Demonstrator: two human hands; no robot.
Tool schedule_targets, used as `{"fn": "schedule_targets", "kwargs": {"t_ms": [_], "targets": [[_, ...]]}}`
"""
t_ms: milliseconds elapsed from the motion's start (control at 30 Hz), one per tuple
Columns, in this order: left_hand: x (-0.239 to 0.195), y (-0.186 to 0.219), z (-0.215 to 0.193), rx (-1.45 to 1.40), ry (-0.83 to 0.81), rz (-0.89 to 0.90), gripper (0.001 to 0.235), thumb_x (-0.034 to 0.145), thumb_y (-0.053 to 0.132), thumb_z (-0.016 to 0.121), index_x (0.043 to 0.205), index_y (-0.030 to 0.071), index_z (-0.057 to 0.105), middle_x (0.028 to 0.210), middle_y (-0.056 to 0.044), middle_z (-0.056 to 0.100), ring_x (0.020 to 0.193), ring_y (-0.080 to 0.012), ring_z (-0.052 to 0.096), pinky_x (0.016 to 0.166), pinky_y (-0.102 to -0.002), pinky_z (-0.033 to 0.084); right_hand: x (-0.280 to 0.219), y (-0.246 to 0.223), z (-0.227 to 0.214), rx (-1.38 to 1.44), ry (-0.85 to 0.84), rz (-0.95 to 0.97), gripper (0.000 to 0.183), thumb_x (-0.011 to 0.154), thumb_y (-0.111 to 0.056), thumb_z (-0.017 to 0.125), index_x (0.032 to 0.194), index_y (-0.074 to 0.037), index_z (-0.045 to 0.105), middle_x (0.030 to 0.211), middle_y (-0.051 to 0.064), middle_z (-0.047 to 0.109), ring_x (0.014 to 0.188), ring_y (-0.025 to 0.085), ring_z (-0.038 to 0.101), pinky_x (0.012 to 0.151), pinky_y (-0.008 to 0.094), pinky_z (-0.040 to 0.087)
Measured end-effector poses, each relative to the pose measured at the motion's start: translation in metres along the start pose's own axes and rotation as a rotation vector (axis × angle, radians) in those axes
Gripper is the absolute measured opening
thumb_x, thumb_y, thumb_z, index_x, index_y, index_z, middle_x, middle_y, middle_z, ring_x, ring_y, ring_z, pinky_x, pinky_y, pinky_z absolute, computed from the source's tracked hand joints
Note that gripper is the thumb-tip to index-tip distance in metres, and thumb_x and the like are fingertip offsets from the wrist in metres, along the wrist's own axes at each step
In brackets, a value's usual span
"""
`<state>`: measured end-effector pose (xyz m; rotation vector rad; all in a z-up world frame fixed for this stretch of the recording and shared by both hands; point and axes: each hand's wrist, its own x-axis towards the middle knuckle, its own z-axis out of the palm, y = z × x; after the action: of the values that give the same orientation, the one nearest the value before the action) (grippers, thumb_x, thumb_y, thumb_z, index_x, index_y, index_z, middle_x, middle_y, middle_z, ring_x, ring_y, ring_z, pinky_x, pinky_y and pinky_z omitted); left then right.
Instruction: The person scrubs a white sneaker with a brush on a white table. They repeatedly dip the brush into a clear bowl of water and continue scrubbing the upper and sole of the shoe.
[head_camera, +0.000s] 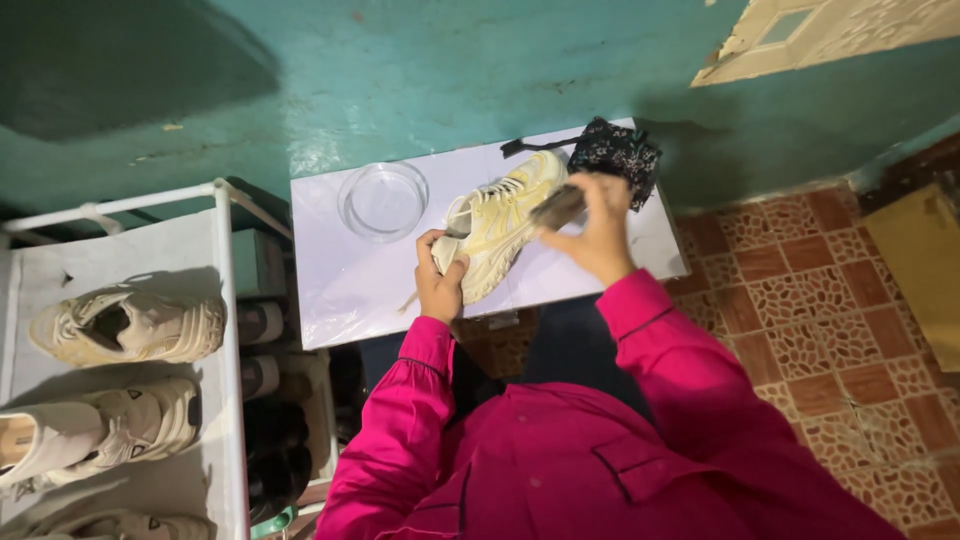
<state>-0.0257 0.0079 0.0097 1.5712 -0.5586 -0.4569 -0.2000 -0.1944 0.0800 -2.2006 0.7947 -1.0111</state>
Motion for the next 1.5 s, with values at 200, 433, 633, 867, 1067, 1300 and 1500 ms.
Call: {"fn": "schedule_targets", "kwargs": {"t_ms": [200,433,633,867,1067,1300,1500], "targets": [[-0.005,-0.004,0.002,0.062,-0.011,0.015,0.055,0.081,0.033,0.069,0.132,0.022,0.051,0.110,-0.022,0.072,0.108,-0.0410,0.068,0.094,-0.052,0.049,-0.006,-0.021,0.001,-0.043,-0.028,0.012,0.086,0.048,-0.026,0.097,0.124,-0.021,0.059,0.121,0.014,0.041,0.115,0.039,0.043,0.104,0.047,0.036],[-0.012,-0.001,0.007,0.111,-0.011,0.018,0.055,0.081,0.035,0.070,0.131,0.023,0.052,0.110,-0.023,0.072,0.109,-0.0439,0.068,0.094,-0.053,0.049,0.002,-0.007,-0.004,-0.016,0.014,0.155,0.088,0.054,-0.026,0.095,0.132,-0.023,0.054,0.122,0.013,0.040,0.120,0.038,0.042,0.107,0.047,0.039],[-0.004,-0.007,0.004,0.080,0.001,0.009,0.055,0.081,0.035,0.068,0.131,0.022,0.051,0.110,-0.023,0.071,0.109,-0.0435,0.067,0.094,-0.053,0.048,0.004,-0.015,0.000,0.027,-0.037,0.030,0.086,0.049,-0.024,0.096,0.126,-0.020,0.059,0.121,0.012,0.039,0.116,0.038,0.040,0.107,0.045,0.036],[-0.009,-0.002,0.006,0.113,-0.008,-0.022,0.056,0.080,0.035,0.069,0.131,0.023,0.052,0.108,-0.023,0.072,0.108,-0.0446,0.068,0.093,-0.053,0.050,0.002,-0.022,0.005,-0.065,-0.005,-0.005,0.086,0.048,-0.025,0.095,0.126,-0.021,0.060,0.123,0.012,0.040,0.118,0.037,0.041,0.106,0.047,0.036],[-0.017,0.004,0.011,0.244,-0.027,0.098,0.055,0.081,0.038,0.070,0.131,0.021,0.053,0.118,-0.023,0.072,0.111,-0.0449,0.068,0.095,-0.054,0.051,0.011,0.032,0.004,-0.063,0.093,-0.136,0.080,0.055,-0.022,0.095,0.126,-0.014,0.060,0.115,0.013,0.049,0.110,0.033,0.048,0.101,0.042,0.037],[-0.021,0.006,0.017,0.428,-0.046,0.434,0.047,0.086,0.041,0.069,0.124,0.014,0.061,0.135,-0.018,0.067,0.117,-0.0384,0.067,0.098,-0.049,0.053,-0.003,0.021,0.008,0.051,0.038,-0.262,0.076,0.055,-0.026,0.097,0.121,-0.009,0.061,0.115,0.014,0.054,0.112,0.032,0.048,0.105,0.043,0.034],[-0.013,0.002,0.011,0.293,-0.092,0.445,0.050,0.085,0.034,0.071,0.127,0.009,0.061,0.137,-0.020,0.065,0.122,-0.0393,0.064,0.105,-0.048,0.049,-0.015,0.072,0.011,0.207,0.245,0.185,0.084,0.070,-0.016,0.092,0.140,-0.017,0.045,0.140,0.013,0.039,0.125,0.032,0.045,0.093,0.041,0.051]]}}
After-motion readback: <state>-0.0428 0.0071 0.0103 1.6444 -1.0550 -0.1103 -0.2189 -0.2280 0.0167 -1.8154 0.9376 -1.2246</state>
